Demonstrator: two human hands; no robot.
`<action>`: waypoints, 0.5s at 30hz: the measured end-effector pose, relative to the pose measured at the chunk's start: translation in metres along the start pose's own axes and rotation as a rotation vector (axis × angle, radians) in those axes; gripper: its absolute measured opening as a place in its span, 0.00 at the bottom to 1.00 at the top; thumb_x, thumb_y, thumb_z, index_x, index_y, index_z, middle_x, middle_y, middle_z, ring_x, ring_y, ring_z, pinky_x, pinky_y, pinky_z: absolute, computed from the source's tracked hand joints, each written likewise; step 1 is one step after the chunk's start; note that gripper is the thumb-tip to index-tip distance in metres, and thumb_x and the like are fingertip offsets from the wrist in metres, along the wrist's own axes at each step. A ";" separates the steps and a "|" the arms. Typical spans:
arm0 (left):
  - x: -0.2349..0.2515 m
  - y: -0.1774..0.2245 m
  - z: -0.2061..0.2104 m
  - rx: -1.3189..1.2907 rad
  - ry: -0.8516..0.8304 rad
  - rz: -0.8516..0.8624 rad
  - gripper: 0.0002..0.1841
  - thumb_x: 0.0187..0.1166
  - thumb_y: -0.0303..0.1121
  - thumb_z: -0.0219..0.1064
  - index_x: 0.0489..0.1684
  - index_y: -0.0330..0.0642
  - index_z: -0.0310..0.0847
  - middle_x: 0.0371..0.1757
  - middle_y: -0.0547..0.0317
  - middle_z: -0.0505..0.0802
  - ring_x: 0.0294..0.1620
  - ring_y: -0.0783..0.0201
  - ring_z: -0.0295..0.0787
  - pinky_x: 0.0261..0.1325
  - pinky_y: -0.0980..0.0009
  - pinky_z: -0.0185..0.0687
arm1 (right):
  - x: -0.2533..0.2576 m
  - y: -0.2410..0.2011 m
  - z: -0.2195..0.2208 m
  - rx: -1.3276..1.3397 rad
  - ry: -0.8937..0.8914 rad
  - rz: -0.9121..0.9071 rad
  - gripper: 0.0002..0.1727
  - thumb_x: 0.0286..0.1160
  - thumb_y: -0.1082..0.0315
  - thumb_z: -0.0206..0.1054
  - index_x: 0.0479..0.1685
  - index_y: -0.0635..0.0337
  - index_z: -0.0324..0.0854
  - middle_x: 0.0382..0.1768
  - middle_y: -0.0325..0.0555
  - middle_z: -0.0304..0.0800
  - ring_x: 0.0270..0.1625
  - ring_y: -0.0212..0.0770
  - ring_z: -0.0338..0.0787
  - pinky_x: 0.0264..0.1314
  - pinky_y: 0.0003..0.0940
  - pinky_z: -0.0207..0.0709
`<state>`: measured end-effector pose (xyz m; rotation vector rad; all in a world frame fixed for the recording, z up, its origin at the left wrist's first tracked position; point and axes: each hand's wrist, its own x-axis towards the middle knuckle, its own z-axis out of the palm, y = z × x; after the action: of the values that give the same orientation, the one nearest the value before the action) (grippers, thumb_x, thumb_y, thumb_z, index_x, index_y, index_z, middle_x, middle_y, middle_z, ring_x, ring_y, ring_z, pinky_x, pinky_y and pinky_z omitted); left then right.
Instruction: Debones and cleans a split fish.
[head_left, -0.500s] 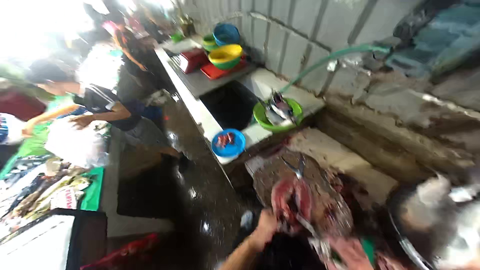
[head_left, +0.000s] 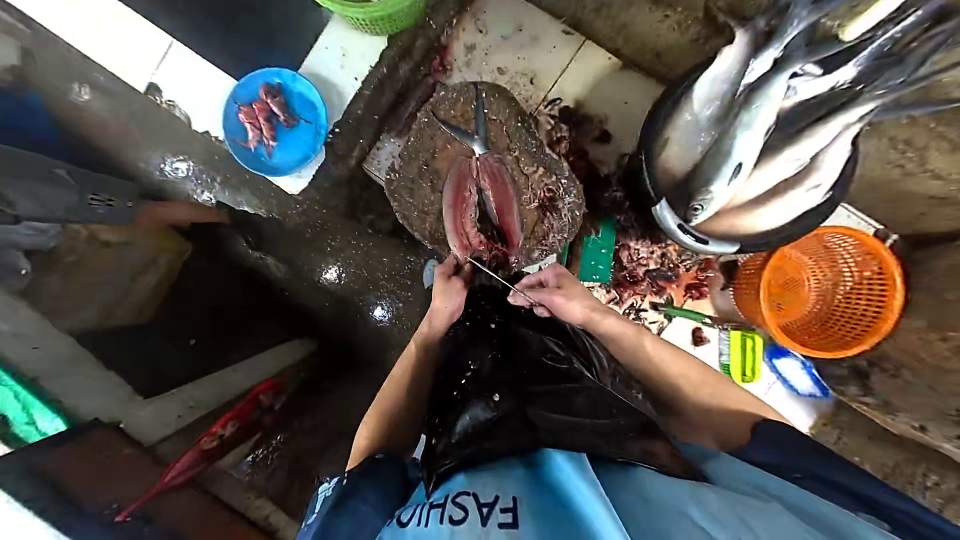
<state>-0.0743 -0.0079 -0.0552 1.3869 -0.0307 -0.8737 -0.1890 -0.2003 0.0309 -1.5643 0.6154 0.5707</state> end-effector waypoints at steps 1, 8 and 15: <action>-0.001 -0.002 0.001 0.000 0.005 0.008 0.13 0.89 0.27 0.56 0.66 0.38 0.79 0.52 0.52 0.91 0.49 0.61 0.90 0.55 0.58 0.88 | 0.001 0.000 0.001 0.014 0.007 0.004 0.11 0.80 0.61 0.69 0.42 0.58 0.94 0.27 0.38 0.90 0.20 0.28 0.75 0.24 0.26 0.70; 0.013 0.018 -0.012 -0.032 0.076 -0.074 0.21 0.91 0.43 0.54 0.73 0.41 0.78 0.63 0.50 0.91 0.62 0.57 0.88 0.66 0.53 0.85 | -0.013 0.014 0.002 -0.442 0.577 -0.474 0.24 0.70 0.48 0.72 0.53 0.58 0.89 0.35 0.43 0.91 0.34 0.40 0.88 0.38 0.46 0.85; 0.077 0.046 -0.029 -0.151 0.027 -0.326 0.21 0.84 0.38 0.67 0.68 0.34 0.77 0.56 0.47 0.92 0.53 0.56 0.91 0.58 0.56 0.89 | -0.009 -0.015 0.020 0.455 0.269 -0.244 0.10 0.80 0.70 0.65 0.46 0.67 0.90 0.34 0.46 0.93 0.27 0.36 0.86 0.33 0.33 0.84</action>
<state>0.0173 -0.0297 -0.0587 1.2796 0.2839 -1.1031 -0.1857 -0.1786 0.0460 -1.2631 0.6876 0.0268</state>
